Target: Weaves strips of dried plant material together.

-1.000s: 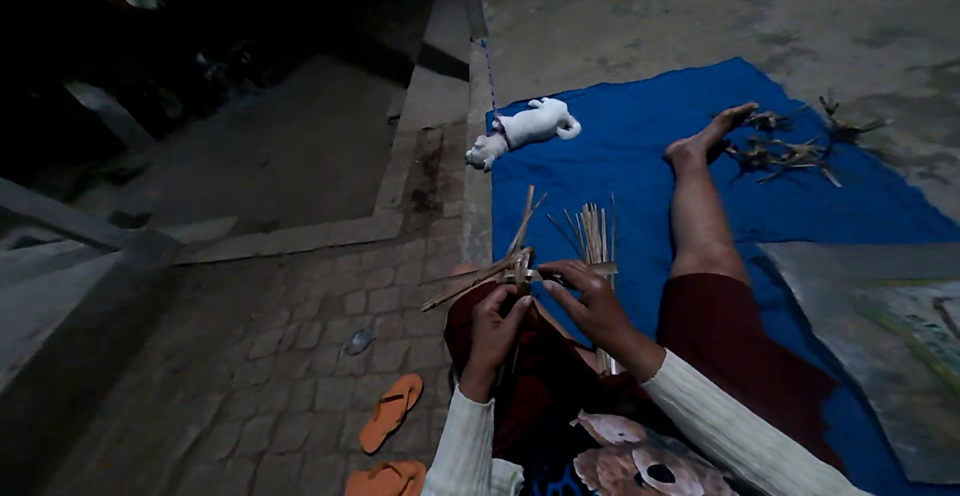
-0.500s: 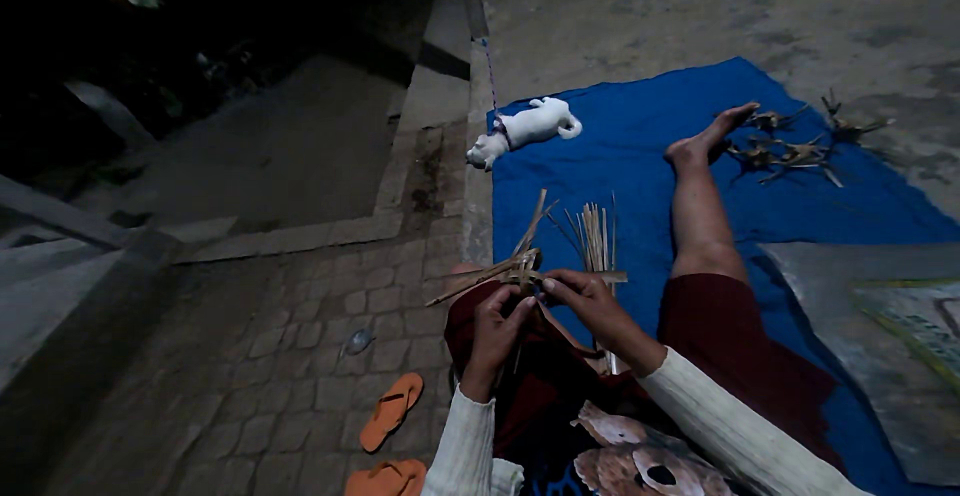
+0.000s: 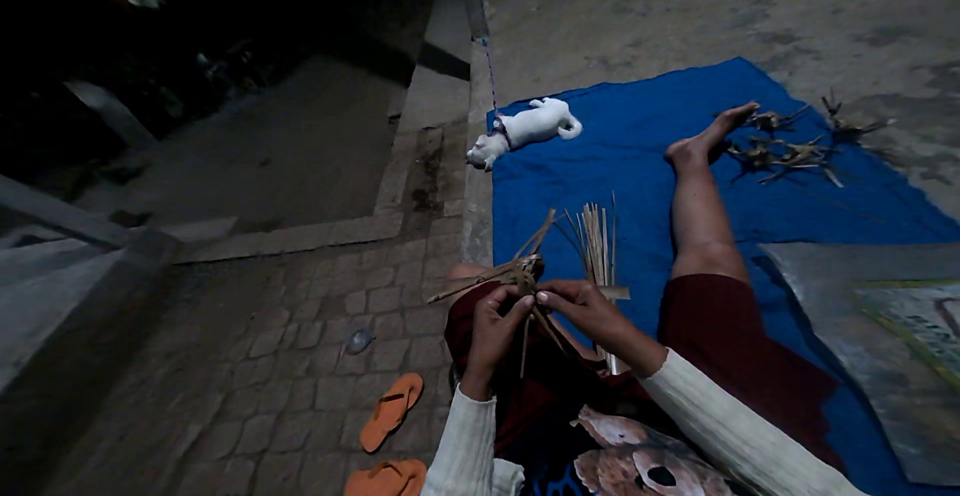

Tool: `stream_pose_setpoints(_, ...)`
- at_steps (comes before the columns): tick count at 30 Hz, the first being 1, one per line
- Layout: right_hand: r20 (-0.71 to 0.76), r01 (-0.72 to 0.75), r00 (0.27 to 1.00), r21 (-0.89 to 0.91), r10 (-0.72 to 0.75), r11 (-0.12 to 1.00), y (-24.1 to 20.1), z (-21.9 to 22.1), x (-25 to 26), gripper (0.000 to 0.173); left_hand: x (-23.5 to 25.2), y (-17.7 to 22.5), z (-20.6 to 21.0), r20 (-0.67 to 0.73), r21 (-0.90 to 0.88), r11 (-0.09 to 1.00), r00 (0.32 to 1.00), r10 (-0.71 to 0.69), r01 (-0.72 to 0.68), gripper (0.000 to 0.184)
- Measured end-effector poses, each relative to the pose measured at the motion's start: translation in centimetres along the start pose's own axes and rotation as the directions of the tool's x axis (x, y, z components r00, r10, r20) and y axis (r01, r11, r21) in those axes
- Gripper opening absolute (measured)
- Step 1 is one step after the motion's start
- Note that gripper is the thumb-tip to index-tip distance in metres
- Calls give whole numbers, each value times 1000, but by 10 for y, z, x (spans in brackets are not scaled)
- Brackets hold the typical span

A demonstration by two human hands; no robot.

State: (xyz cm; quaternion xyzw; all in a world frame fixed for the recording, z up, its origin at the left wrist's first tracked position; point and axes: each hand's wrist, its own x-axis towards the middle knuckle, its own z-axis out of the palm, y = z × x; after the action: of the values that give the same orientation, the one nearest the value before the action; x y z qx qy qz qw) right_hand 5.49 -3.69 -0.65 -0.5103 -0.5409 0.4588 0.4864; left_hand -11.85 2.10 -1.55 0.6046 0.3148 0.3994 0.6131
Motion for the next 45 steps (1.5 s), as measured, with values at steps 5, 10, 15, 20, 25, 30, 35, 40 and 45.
stream_pose_setpoints(5,-7,-44,999,76,45,996,0,1,1,16,-1,-1,-1,1,-30,999,1000,-22,22,8)
stream_pose_setpoints(10,8,-95,995,-36,95,995,-4,-4,0,19,-1,-4,-5,80,-21,999,996,-36,38,12)
stream_pose_setpoints(15,58,-49,997,-5,49,999,2,-9,2,20,1,-7,-10,89,91,996,996,16,-24,16)
stream_pose_setpoints(20,39,-64,997,119,59,991,3,-6,2,9,3,-6,-2,-17,161,985,997,69,-65,12)
stream_pose_setpoints(25,-73,-37,997,-6,37,999,2,-1,4,11,-1,-1,4,-8,50,999,1000,7,-7,12)
stream_pose_setpoints(30,-59,-53,997,-98,47,994,4,-1,6,16,-5,2,8,28,-56,998,999,-38,39,17)
stream_pose_setpoints(35,-8,-75,997,-55,74,996,-4,-17,4,16,-7,9,5,-17,-86,992,995,-96,94,24)
stream_pose_setpoints(40,12,-47,999,-2,47,999,-6,-22,6,15,-4,7,-5,202,-40,998,978,56,-49,20)
stream_pose_setpoints(45,-2,-24,1000,1,24,1000,-16,-22,3,16,1,12,-6,249,-92,994,968,-32,56,24)
